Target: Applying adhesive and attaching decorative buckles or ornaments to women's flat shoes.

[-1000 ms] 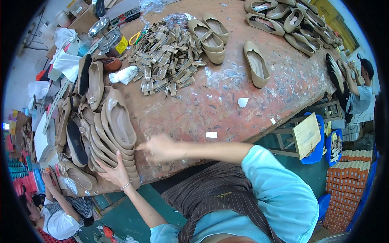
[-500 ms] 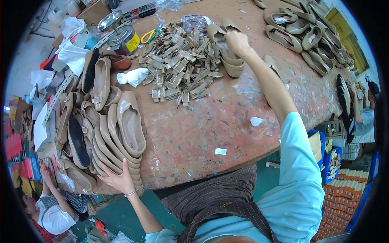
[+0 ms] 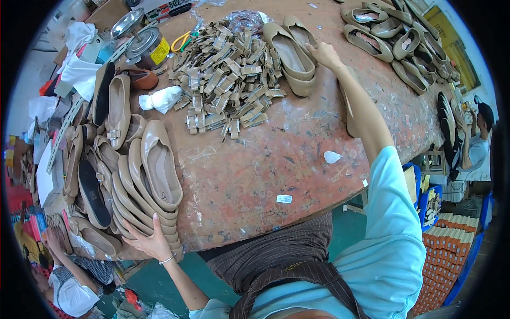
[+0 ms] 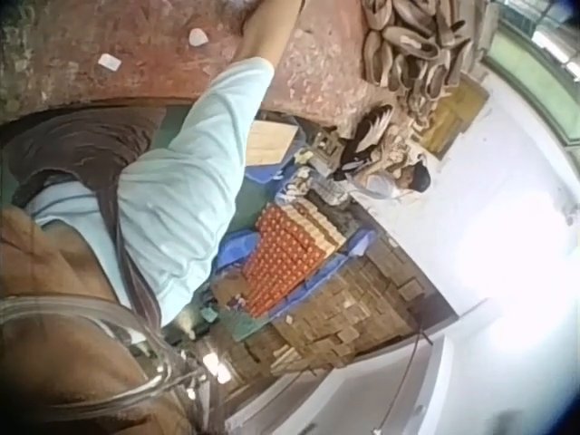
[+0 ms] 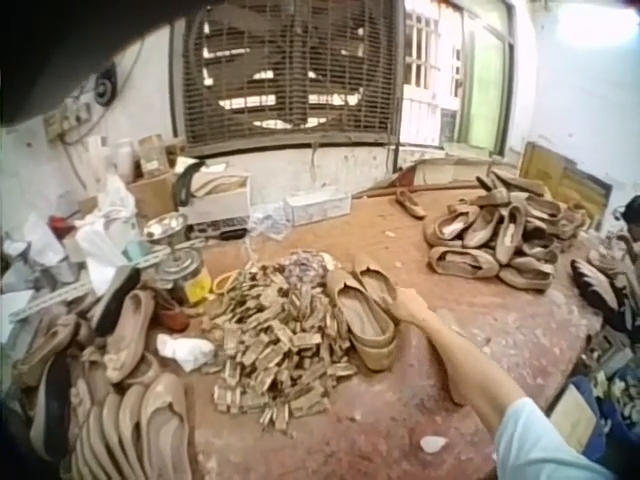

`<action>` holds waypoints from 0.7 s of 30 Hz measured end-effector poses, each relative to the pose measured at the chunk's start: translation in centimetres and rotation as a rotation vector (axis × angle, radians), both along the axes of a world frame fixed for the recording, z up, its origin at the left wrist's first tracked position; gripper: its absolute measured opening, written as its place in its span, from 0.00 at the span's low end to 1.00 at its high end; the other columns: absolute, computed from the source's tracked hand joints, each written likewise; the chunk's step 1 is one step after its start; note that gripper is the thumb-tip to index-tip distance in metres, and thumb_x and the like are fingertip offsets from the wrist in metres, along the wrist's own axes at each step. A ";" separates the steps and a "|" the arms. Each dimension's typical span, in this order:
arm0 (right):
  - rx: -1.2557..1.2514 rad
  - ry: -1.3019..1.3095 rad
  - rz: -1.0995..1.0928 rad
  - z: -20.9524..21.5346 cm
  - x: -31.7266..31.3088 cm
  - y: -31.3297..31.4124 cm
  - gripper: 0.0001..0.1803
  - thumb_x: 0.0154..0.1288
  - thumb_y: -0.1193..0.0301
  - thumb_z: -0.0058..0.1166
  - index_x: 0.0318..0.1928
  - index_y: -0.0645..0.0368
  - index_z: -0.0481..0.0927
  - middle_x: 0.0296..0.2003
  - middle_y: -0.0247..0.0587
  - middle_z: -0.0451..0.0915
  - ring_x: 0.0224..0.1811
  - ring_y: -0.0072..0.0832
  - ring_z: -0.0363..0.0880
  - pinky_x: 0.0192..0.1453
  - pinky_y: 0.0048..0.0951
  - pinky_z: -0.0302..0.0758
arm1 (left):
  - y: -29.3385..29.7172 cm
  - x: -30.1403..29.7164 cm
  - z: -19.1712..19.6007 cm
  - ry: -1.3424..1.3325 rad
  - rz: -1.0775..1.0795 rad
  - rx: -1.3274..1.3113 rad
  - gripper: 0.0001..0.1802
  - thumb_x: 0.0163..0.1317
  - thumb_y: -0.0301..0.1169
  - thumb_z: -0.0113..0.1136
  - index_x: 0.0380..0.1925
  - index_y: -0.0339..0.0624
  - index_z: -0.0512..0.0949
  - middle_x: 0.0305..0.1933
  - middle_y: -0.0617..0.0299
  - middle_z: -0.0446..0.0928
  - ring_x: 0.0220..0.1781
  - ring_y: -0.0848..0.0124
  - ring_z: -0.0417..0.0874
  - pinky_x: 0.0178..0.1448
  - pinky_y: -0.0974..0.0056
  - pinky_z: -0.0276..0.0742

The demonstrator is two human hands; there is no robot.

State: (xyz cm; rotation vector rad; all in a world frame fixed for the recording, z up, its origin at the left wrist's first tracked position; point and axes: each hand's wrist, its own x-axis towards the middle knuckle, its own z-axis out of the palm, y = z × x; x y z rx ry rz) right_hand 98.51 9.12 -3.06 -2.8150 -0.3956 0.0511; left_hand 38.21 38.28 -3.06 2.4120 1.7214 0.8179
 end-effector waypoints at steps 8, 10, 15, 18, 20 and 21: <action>0.806 -0.021 0.117 6.2 -3.0 2.0 0.33 0.57 0.41 0.52 0.37 0.63 0.80 0.28 0.53 0.80 0.32 0.39 0.83 0.40 0.37 0.77 | 0.3 -0.8 -0.4 0.007 -0.016 0.033 0.50 0.45 0.55 0.68 0.68 0.61 0.56 0.68 0.29 0.43 0.71 0.40 0.48 0.68 0.45 0.49; 0.594 -0.304 0.310 5.9 -4.5 3.2 0.30 0.58 0.45 0.54 0.40 0.64 0.79 0.30 0.41 0.80 0.30 0.31 0.80 0.36 0.33 0.75 | 0.2 -0.8 -0.2 -0.001 0.009 0.013 0.50 0.45 0.55 0.68 0.68 0.61 0.56 0.68 0.28 0.44 0.70 0.40 0.48 0.68 0.45 0.50; 0.070 -0.318 0.424 2.3 -10.6 2.0 0.29 0.54 0.48 0.59 0.44 0.62 0.79 0.43 0.48 0.78 0.47 0.41 0.76 0.47 0.46 0.72 | 0.3 -0.8 -0.3 0.002 -0.007 0.022 0.49 0.45 0.57 0.68 0.67 0.59 0.58 0.67 0.27 0.45 0.70 0.40 0.48 0.68 0.45 0.50; -0.053 -0.451 0.363 2.4 -14.9 0.5 0.32 0.48 0.49 0.65 0.47 0.61 0.79 0.49 0.51 0.76 0.56 0.45 0.70 0.54 0.52 0.68 | 0.1 -0.7 -0.3 -0.009 -0.009 0.042 0.48 0.45 0.57 0.67 0.66 0.58 0.60 0.67 0.28 0.46 0.70 0.40 0.48 0.68 0.45 0.51; 0.057 -0.540 0.322 0.6 -14.3 -0.7 0.38 0.37 0.52 0.72 0.48 0.61 0.78 0.50 0.51 0.76 0.57 0.42 0.71 0.59 0.47 0.67 | 0.3 -1.1 -0.2 -0.005 -0.012 0.030 0.47 0.45 0.57 0.67 0.66 0.58 0.60 0.67 0.29 0.46 0.70 0.40 0.49 0.68 0.45 0.51; 0.044 -0.540 0.307 0.9 -13.4 -1.4 0.38 0.37 0.52 0.72 0.48 0.61 0.78 0.50 0.51 0.76 0.57 0.42 0.71 0.59 0.47 0.67 | 0.1 -0.9 0.0 -0.011 -0.005 0.029 0.47 0.46 0.57 0.67 0.66 0.59 0.60 0.68 0.30 0.46 0.70 0.40 0.49 0.68 0.45 0.51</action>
